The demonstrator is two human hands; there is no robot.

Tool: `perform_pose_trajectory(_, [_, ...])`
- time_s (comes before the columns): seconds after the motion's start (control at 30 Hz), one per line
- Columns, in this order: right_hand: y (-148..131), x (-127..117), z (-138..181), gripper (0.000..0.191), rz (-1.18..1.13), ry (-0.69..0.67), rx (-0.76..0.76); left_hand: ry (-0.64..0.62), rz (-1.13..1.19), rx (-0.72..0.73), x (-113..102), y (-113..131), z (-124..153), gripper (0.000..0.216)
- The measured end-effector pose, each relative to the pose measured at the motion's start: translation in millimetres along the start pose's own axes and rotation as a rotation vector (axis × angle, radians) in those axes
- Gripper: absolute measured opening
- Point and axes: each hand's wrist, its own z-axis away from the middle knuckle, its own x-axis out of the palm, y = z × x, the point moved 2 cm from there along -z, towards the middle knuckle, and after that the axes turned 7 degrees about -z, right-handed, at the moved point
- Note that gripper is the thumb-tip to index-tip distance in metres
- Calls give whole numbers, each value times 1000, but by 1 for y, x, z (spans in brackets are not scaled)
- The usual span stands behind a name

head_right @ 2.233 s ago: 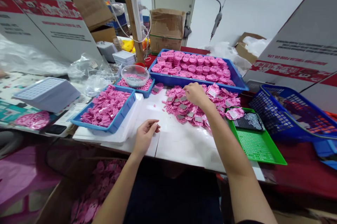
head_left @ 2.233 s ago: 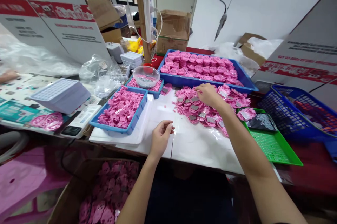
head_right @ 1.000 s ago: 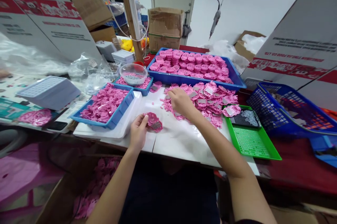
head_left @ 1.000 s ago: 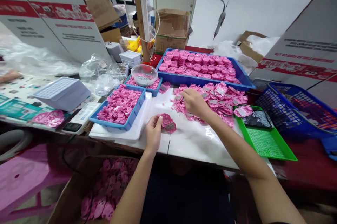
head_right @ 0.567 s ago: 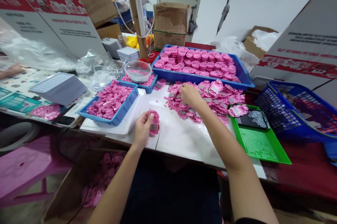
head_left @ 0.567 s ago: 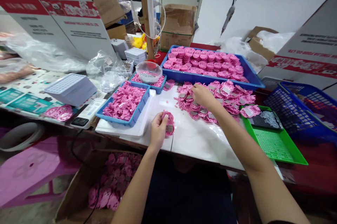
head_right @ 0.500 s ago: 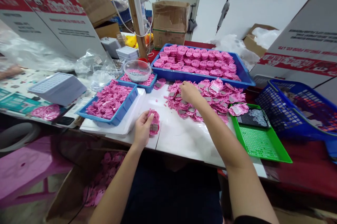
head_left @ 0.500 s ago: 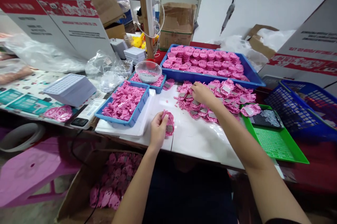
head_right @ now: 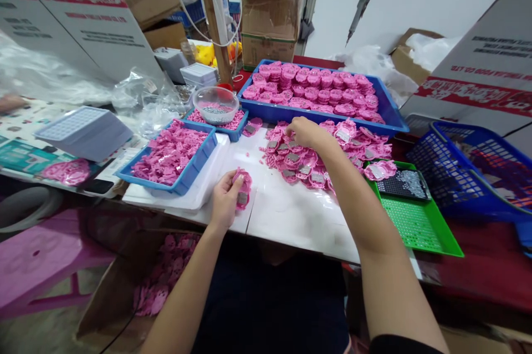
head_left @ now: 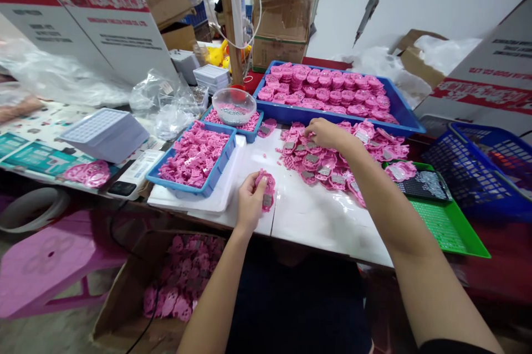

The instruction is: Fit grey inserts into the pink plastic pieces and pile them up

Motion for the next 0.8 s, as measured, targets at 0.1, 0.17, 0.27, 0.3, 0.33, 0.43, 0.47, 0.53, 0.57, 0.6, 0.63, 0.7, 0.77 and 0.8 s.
perform_pose_trajectory(0.1, [-8, -8, 10, 23, -33, 75, -50, -7, -4, -2, 0, 0, 0, 38])
perform_pose_trajectory(0.17, [-23, -8, 23, 24, -92, 168, -78, -10, -1, -7, 1, 0, 1, 38])
perform_pose_trajectory(0.27, [-60, 11, 49, 22, -248, 243, -128, -12, 7, -17, 2, 1, 2, 41])
perform_pose_trajectory(0.3, [-74, 23, 60, 21, -274, 244, -148, -5, 12, -15, 2, 2, 2, 41])
perform_pose_trajectory(0.33, [-88, 35, 70, 20, -268, 228, -183, 10, 19, -9, 2, 2, 2, 42])
perform_pose_trajectory(0.43, [-121, 69, 98, 21, -198, 223, -293, 63, 39, 4, 0, 2, 4, 43])
perform_pose_trajectory(0.47, [-127, 77, 106, 23, -187, 231, -345, 71, 42, 3, 0, 1, 4, 44])
perform_pose_trajectory(0.53, [-132, 86, 117, 25, -184, 249, -451, 69, 39, -3, -1, -1, 4, 47])
perform_pose_trajectory(0.57, [-132, 88, 120, 27, -192, 258, -493, 64, 38, -7, -1, -3, 4, 49])
perform_pose_trajectory(0.6, [-131, 89, 122, 27, -203, 264, -522, 59, 40, -13, -1, -4, 4, 50])
perform_pose_trajectory(0.63, [-129, 90, 123, 28, -218, 269, -537, 55, 44, -19, -1, -5, 3, 52])
perform_pose_trajectory(0.7, [-125, 91, 122, 27, -258, 283, -534, 51, 56, -22, -2, -7, 2, 54])
perform_pose_trajectory(0.77, [-123, 92, 119, 25, -322, 319, -510, 53, 65, -12, -2, -7, 2, 54])
perform_pose_trajectory(0.8, [-122, 92, 118, 23, -367, 344, -493, 52, 70, -7, -3, -7, 2, 53])
